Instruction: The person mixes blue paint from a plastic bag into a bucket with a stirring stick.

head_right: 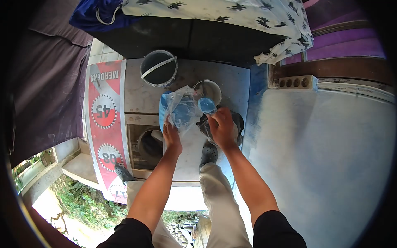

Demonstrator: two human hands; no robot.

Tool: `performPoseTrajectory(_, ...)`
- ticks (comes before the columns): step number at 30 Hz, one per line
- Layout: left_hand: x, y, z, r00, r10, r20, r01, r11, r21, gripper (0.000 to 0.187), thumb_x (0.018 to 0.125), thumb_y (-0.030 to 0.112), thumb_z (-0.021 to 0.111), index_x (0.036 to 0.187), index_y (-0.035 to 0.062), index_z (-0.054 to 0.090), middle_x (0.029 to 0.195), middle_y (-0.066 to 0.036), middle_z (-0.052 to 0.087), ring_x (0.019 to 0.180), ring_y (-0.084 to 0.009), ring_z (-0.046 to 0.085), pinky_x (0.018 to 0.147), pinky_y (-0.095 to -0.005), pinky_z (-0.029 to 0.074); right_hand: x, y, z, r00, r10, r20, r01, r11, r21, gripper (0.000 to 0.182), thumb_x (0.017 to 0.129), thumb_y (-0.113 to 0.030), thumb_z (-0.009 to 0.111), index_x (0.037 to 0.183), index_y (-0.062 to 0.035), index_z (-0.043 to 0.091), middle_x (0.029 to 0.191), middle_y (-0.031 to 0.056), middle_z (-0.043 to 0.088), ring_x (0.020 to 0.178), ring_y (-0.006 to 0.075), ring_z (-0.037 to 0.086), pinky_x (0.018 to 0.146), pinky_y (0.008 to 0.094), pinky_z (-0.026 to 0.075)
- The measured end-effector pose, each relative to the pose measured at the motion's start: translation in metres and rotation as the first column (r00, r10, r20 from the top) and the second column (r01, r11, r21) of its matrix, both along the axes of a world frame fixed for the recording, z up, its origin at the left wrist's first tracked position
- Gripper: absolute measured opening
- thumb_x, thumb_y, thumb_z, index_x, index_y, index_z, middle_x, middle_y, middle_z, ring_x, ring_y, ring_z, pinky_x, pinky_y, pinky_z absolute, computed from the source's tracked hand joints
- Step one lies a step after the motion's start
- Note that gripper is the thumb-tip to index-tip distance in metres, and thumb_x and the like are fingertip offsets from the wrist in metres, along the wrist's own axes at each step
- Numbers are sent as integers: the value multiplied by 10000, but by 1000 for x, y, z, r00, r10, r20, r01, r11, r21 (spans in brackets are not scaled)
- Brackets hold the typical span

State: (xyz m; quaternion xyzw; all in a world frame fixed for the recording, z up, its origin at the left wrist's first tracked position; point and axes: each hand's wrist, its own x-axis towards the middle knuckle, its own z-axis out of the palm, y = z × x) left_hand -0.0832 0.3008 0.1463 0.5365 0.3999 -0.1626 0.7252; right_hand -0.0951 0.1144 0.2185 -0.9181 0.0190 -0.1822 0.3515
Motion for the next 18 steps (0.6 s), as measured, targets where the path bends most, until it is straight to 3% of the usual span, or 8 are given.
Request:
performPoseTrajectory(4, 2, 1, -9, 1000, -17, -24, 17, 1000, 12, 458, 1118, 332, 301, 1461, 149, 542, 860, 55, 418, 723, -72, 340, 679, -242, 340, 4, -33, -4, 994, -62, -94, 61, 998, -21, 196, 856, 12, 755, 934, -53, 587, 991, 142, 579, 814, 314, 636, 683, 394, 522)
performPoseTrajectory(6, -1, 9, -18, 996, -15, 83, 10, 999, 53, 460, 1115, 351, 309, 1466, 158, 536, 976, 14, 536, 798, -97, 441, 752, -268, 410, 7, -44, -9, 987, -77, -140, 82, 996, 34, 188, 863, 8, 747, 944, -47, 586, 1008, 147, 589, 830, 318, 652, 695, 407, 536)
performPoseTrajectory(7, -2, 10, -21, 994, 39, 103, -43, 998, 38, 464, 1114, 363, 314, 1474, 160, 525, 1213, -42, 591, 940, -155, 529, 877, -317, 455, 9, -48, -12, 979, -86, -183, 104, 990, 94, 181, 870, 3, 739, 953, -41, 584, 1025, 152, 599, 846, 323, 668, 707, 420, 549)
performPoseTrajectory(8, -4, 13, -23, 994, 37, 99, -40, 999, 34, 464, 1114, 363, 314, 1474, 160, 525, 1213, -42, 591, 940, -155, 529, 877, -317, 455, 12, -53, -16, 978, -89, -186, 107, 990, 90, 181, 870, 3, 739, 953, -41, 584, 1025, 152, 599, 846, 323, 668, 707, 420, 549)
performPoseTrajectory(10, -7, 24, -26, 999, 45, 26, -46, 998, 53, 469, 1116, 369, 312, 1480, 154, 516, 1400, -60, 542, 1055, -208, 551, 978, -352, 446, 18, -61, -24, 935, -28, -353, 58, 995, 77, 167, 877, 7, 716, 960, -38, 579, 1040, 163, 614, 874, 338, 685, 717, 438, 561)
performPoseTrajectory(14, -5, 30, -10, 996, 83, 11, -83, 997, 1, 458, 1119, 381, 332, 1471, 160, 525, 1337, -18, 555, 945, -137, 507, 904, -304, 441, 30, -73, -41, 920, 7, -393, 11, 999, 44, 159, 869, 8, 700, 956, -31, 573, 1024, 181, 631, 886, 362, 677, 736, 443, 554)
performPoseTrajectory(18, -5, 32, -8, 997, 62, 37, -62, 998, -21, 456, 1119, 387, 341, 1467, 159, 529, 1316, -14, 558, 906, -113, 477, 866, -288, 436, 46, -83, -54, 873, 90, -479, -161, 981, -109, 113, 881, -19, 666, 957, -22, 582, 976, 193, 638, 895, 393, 662, 789, 465, 544)
